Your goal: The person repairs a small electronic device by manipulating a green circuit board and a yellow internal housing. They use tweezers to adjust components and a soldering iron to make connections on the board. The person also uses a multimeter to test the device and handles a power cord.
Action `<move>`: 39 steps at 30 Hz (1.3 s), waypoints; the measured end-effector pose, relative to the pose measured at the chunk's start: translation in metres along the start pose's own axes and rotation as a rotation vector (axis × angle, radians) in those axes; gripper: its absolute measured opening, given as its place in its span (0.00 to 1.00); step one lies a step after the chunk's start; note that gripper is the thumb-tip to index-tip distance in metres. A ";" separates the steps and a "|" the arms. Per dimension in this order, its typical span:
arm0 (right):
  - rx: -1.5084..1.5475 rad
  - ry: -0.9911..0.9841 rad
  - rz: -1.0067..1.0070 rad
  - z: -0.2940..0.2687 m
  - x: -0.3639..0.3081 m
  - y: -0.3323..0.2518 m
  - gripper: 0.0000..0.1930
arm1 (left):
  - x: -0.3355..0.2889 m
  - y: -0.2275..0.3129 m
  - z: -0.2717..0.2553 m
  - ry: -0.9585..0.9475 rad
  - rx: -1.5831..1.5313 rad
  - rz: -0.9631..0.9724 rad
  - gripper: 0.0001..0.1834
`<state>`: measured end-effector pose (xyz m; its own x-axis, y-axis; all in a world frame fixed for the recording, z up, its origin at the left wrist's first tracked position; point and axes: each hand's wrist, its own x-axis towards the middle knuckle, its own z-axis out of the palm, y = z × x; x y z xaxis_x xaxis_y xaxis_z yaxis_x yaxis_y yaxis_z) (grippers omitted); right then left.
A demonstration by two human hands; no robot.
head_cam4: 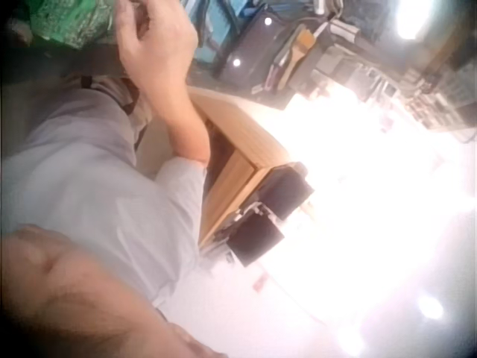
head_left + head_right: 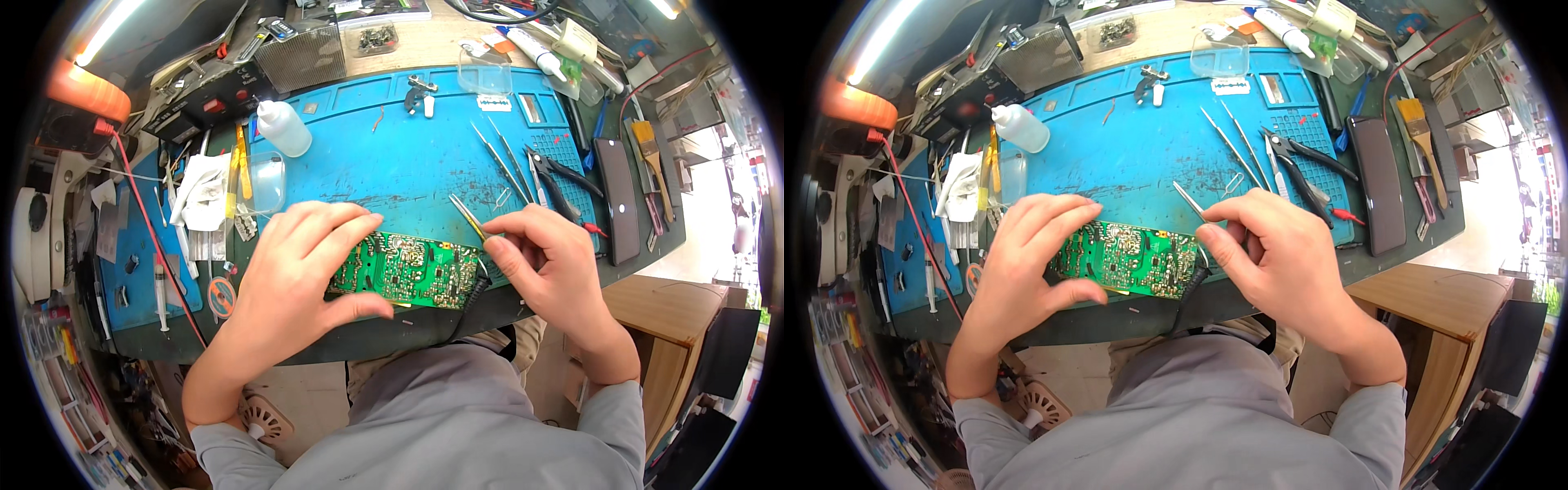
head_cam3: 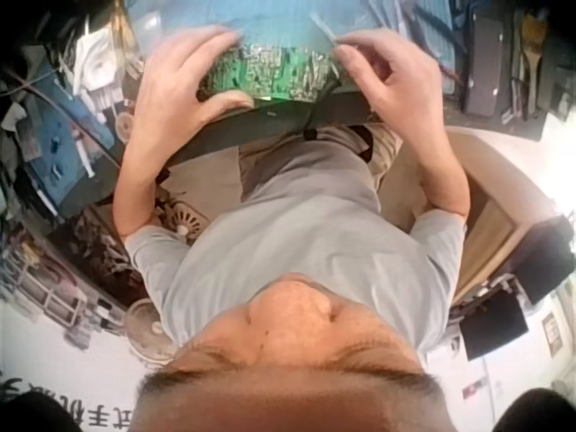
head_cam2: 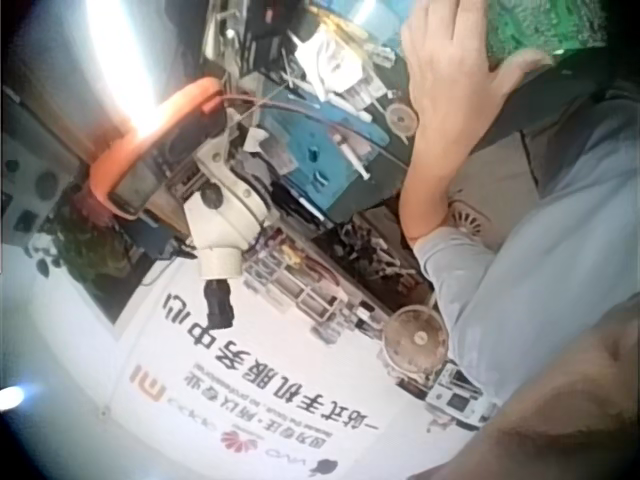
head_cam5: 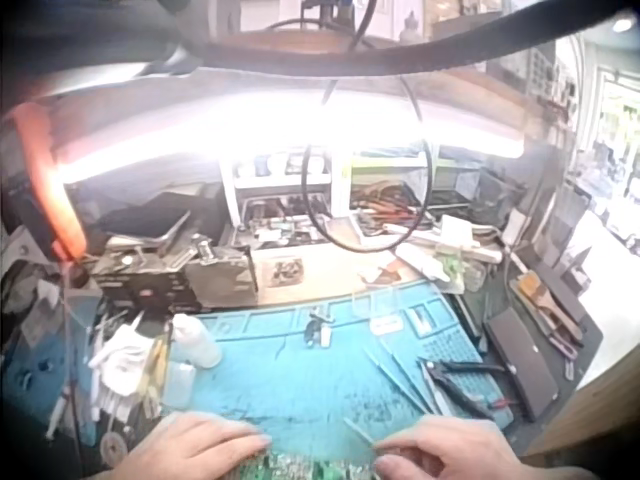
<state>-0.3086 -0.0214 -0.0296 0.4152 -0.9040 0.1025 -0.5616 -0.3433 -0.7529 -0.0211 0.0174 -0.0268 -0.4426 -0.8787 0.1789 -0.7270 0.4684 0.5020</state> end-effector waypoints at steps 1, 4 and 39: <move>-0.010 0.022 -0.008 -0.002 0.001 0.000 0.07 | -0.001 -0.001 0.001 -0.013 0.000 0.004 0.43; -0.043 0.104 -0.109 -0.011 0.007 0.002 0.07 | -0.001 -0.004 0.001 -0.031 -0.005 0.023 0.43; -0.028 -0.112 -0.143 -0.014 0.004 0.004 0.12 | -0.005 -0.012 -0.003 -0.007 0.011 0.121 0.43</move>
<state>-0.3198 -0.0301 -0.0231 0.5683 -0.8120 0.1327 -0.5101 -0.4743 -0.7175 -0.0085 0.0153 -0.0314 -0.5314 -0.8148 0.2317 -0.6735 0.5723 0.4678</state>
